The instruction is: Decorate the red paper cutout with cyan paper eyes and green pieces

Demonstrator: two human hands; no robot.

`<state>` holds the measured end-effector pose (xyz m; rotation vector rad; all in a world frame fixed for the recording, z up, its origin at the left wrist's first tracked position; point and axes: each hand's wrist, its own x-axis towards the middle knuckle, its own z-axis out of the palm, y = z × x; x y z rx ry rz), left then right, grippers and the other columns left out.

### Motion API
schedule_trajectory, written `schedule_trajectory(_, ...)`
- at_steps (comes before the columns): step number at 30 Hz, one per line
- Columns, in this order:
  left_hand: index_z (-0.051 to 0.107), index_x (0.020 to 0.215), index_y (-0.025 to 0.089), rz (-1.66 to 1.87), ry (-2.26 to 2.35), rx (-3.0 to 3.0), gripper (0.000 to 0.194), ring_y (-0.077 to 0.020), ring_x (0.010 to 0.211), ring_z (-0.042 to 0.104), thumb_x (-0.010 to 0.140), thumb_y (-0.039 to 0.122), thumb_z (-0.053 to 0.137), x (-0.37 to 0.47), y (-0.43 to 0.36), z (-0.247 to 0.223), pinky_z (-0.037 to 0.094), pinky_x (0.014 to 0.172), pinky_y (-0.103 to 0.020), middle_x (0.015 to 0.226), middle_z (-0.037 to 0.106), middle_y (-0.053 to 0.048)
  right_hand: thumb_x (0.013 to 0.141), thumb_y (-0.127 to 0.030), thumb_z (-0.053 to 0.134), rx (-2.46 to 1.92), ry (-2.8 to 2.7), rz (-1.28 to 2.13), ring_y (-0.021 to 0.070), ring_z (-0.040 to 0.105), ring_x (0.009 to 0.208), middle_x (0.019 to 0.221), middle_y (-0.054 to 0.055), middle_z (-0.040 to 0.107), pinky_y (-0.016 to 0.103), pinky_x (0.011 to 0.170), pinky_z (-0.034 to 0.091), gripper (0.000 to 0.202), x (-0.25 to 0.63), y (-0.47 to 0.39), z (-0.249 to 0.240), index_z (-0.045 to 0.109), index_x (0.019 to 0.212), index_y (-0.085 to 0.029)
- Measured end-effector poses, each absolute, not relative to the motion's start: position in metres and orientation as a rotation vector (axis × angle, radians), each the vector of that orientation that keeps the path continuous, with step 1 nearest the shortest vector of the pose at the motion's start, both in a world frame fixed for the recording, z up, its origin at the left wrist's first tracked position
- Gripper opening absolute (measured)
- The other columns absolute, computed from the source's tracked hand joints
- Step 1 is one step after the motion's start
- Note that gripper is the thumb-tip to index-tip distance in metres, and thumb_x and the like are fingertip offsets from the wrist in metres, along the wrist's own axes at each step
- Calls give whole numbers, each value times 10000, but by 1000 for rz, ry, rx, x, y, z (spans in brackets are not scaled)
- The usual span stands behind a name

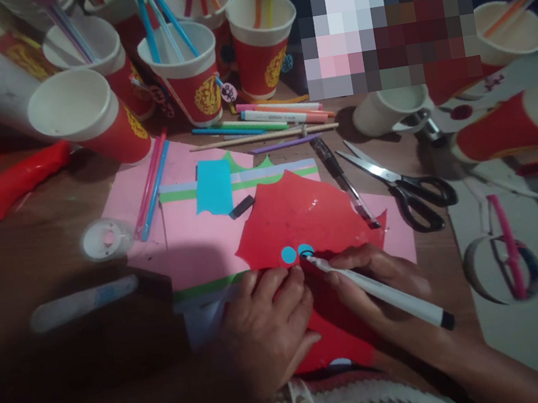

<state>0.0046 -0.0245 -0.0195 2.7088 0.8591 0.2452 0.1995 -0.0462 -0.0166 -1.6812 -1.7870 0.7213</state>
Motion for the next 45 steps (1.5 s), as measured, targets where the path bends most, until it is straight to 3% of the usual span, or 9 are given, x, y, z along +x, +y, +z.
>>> schedule_trajectory(17,600,1077,118,234,868,2709,387,-250,1009,478,831,416,595,6,-24,-18,345,860,-403,1168,594,-84,840,-201,598,-1672,-1827,726,99,620,568,714,-56,668,207,538,481,84,199,-48,-20,542,874,-253)
schedule_trajectory(29,581,1127,126,226,874,2720,405,-248,1005,486,846,418,571,6,-24,-19,359,850,-398,1193,583,-82,814,-276,624,-1844,-1552,796,143,665,632,744,-14,702,212,536,523,48,203,-48,-15,603,837,-241)
schedule_trajectory(33,595,1096,119,231,894,2700,399,-254,1018,480,827,413,600,7,-25,-18,358,858,-407,1174,593,-80,817,-260,613,-1773,-1615,823,121,633,542,672,-27,678,206,499,505,39,200,-46,-13,598,816,-224)
schedule_trajectory(38,596,1090,118,245,884,2697,392,-255,1016,479,825,406,602,6,-25,-19,358,855,-410,1173,591,-86,821,-220,613,-1674,-1742,833,121,648,583,719,-22,689,205,526,518,48,201,-43,-13,586,860,-224)
schedule_trajectory(45,585,1109,113,234,835,2718,388,-253,1003,483,849,401,570,5,-23,-20,361,842,-405,1176,583,-90,836,-230,593,-1685,-1800,822,160,661,603,740,-6,693,264,542,536,64,200,-44,-15,558,887,-247)
